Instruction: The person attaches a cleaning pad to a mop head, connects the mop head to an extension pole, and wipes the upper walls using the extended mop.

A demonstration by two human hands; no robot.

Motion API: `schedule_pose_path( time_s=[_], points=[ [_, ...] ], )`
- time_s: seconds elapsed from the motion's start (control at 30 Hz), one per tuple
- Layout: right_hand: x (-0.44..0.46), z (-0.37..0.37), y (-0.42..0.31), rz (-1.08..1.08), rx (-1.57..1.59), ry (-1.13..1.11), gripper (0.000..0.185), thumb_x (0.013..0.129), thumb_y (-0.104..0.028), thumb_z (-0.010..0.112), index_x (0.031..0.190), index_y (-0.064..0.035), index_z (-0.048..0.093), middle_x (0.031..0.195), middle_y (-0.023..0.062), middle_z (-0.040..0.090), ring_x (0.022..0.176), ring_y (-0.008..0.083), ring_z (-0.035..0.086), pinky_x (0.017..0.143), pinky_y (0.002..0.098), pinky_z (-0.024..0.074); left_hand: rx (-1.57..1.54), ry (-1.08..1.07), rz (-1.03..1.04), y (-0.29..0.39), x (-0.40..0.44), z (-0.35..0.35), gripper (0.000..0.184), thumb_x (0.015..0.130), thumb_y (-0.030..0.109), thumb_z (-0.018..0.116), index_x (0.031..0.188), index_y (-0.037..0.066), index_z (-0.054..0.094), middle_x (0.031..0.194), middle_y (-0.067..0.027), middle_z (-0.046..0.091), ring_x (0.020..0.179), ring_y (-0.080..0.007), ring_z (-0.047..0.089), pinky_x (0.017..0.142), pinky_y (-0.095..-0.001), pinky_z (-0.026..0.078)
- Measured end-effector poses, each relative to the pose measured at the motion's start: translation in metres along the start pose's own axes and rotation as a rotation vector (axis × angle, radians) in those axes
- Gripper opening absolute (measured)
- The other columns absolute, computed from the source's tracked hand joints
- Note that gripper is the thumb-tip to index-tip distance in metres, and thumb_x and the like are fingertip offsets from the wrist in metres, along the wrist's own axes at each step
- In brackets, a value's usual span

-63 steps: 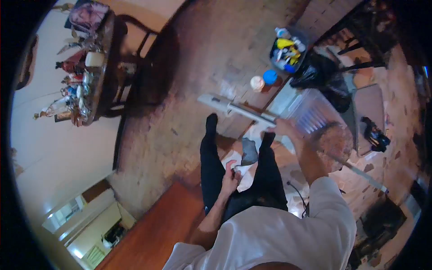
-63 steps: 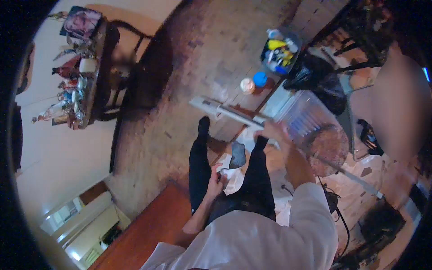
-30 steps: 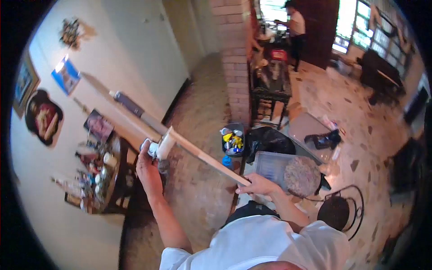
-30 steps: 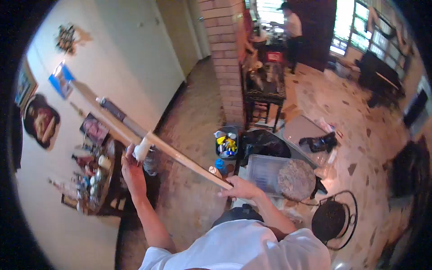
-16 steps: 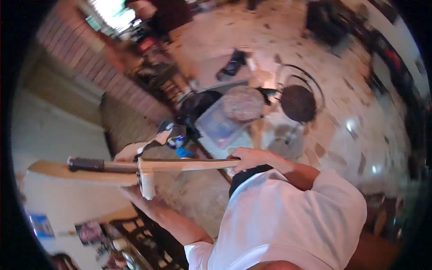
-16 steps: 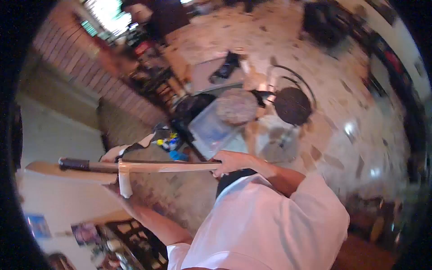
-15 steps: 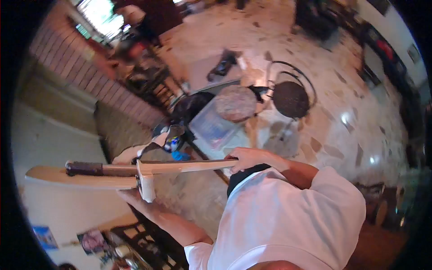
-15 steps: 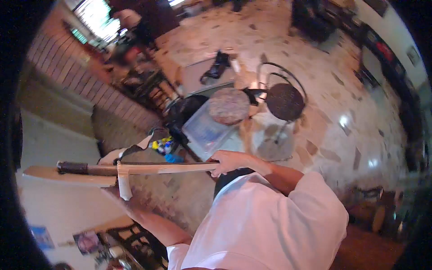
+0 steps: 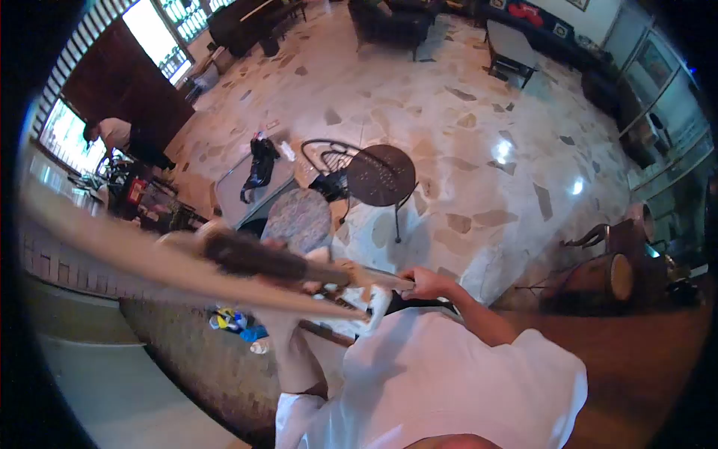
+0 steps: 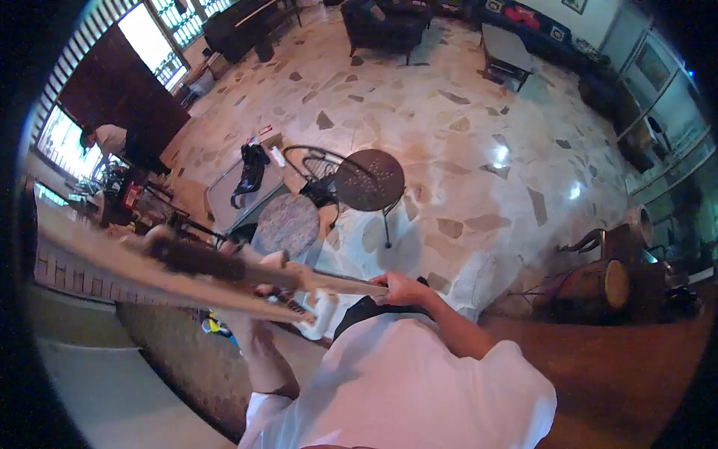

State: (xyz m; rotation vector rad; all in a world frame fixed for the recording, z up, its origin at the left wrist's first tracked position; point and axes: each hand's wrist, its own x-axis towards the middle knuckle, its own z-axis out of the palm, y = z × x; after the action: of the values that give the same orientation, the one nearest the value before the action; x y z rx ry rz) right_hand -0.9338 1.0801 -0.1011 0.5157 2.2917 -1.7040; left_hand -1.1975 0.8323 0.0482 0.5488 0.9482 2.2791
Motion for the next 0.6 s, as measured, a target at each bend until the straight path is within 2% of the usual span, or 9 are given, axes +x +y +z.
schedule_pose_path(
  time_s=[0.03, 0.07, 0.2, 0.3, 0.4, 0.47, 0.5, 0.57, 0.6],
  points=[
    [-0.011, -0.012, 0.016, 0.0, -0.003, 0.006, 0.047, 0.076, -0.02, 0.078, 0.119, -0.002, 0.072, 0.097, 0.0074, 0.074, 0.088, 0.0178, 0.068, 0.083, 0.0341, 0.0529, 0.103, 0.104, -0.036, -0.015, 0.008, 0.048, 0.061, 0.095, 0.046, 0.067, 0.137, 0.003, 0.058, 0.117, -0.014, 0.065, 0.098, -0.0229, 0.067, 0.081, -0.0364, 0.058],
    [-0.022, -0.026, 0.031, 0.004, 0.111, 0.065, 0.041, 0.079, -0.016, 0.077, 0.117, -0.0021, 0.072, 0.096, 0.0068, 0.074, 0.088, 0.0177, 0.068, 0.084, 0.0344, 0.0535, 0.626, -0.042, 0.365, -0.04, 0.023, 0.105, 0.047, 0.093, 0.044, 0.072, 0.116, 0.004, 0.069, 0.092, -0.004, 0.067, 0.075, -0.0171, 0.064, 0.063, -0.0314, 0.054],
    [-0.051, -0.101, 0.098, -0.004, 0.173, 0.226, 0.026, 0.085, -0.01, 0.075, 0.11, -0.0025, 0.073, 0.099, 0.0061, 0.074, 0.089, 0.018, 0.068, 0.087, 0.0353, 0.0548, 0.496, -0.221, 0.16, -0.125, 0.071, 0.209, 0.032, 0.101, 0.014, 0.053, 0.123, -0.006, 0.065, 0.114, -0.0084, 0.072, 0.104, -0.0183, 0.067, 0.091, -0.0319, 0.052],
    [-0.079, -0.168, 0.13, 0.046, 0.066, 0.289, 0.033, 0.086, -0.012, 0.074, 0.118, -0.0024, 0.069, 0.105, 0.0101, 0.073, 0.095, 0.0189, 0.068, 0.09, 0.0355, 0.0543, 1.152, -0.232, 0.319, -0.182, 0.109, 0.265, 0.035, 0.107, 0.022, 0.052, 0.119, -0.006, 0.068, 0.109, -0.0072, 0.074, 0.096, -0.0148, 0.067, 0.087, -0.0298, 0.053],
    [-0.128, -0.251, 0.089, 0.019, -0.118, 0.422, 0.042, 0.087, -0.016, 0.071, 0.126, -0.0025, 0.064, 0.117, 0.015, 0.07, 0.106, 0.0243, 0.067, 0.095, 0.0383, 0.0536, 0.697, -0.279, 0.077, -0.231, 0.128, 0.33, 0.043, 0.111, 0.034, 0.049, 0.1, -0.003, 0.068, 0.095, -0.0048, 0.07, 0.081, -0.0166, 0.064, 0.073, -0.0338, 0.051],
    [-0.161, -0.293, 0.04, -0.151, 0.06, 0.645, 0.037, 0.093, -0.011, 0.063, 0.128, -0.0003, 0.061, 0.124, 0.0155, 0.068, 0.112, 0.0282, 0.067, 0.102, 0.0397, 0.0513, 0.382, -0.441, -0.052, -0.275, 0.144, 0.345, 0.043, 0.11, 0.034, 0.052, 0.11, -0.004, 0.072, 0.095, -0.0042, 0.075, 0.084, -0.0101, 0.064, 0.075, -0.028, 0.051],
    [-0.166, -0.309, 0.031, -0.137, 0.075, 0.664, 0.037, 0.093, -0.011, 0.063, 0.128, -0.0003, 0.061, 0.124, 0.0155, 0.068, 0.112, 0.0282, 0.067, 0.102, 0.0397, 0.0513, 0.381, -0.46, -0.073, -0.295, 0.15, 0.356, 0.043, 0.11, 0.034, 0.052, 0.11, -0.004, 0.072, 0.095, -0.0042, 0.075, 0.084, -0.0101, 0.064, 0.075, -0.028, 0.051],
    [-0.174, -0.332, 0.027, -0.429, 0.01, 0.91, 0.04, 0.097, 0.001, 0.052, 0.137, 0.001, 0.056, 0.125, 0.0158, 0.067, 0.122, 0.0253, 0.063, 0.11, 0.0369, 0.0457, 0.649, -0.439, 0.076, -0.319, 0.159, 0.387, 0.047, 0.11, 0.036, 0.052, 0.087, -0.002, 0.069, 0.077, -0.0005, 0.065, 0.072, -0.0071, 0.054, 0.065, -0.0281, 0.043],
    [-0.176, -0.338, 0.04, -0.401, 0.017, 0.913, 0.04, 0.097, 0.001, 0.052, 0.137, 0.001, 0.056, 0.125, 0.0158, 0.067, 0.122, 0.0253, 0.063, 0.11, 0.0369, 0.0457, 0.777, -0.413, 0.15, -0.324, 0.162, 0.406, 0.053, 0.11, 0.037, 0.053, 0.074, 0.0, 0.065, 0.068, 0.0017, 0.058, 0.066, -0.0056, 0.047, 0.059, -0.0285, 0.038]
  ],
)
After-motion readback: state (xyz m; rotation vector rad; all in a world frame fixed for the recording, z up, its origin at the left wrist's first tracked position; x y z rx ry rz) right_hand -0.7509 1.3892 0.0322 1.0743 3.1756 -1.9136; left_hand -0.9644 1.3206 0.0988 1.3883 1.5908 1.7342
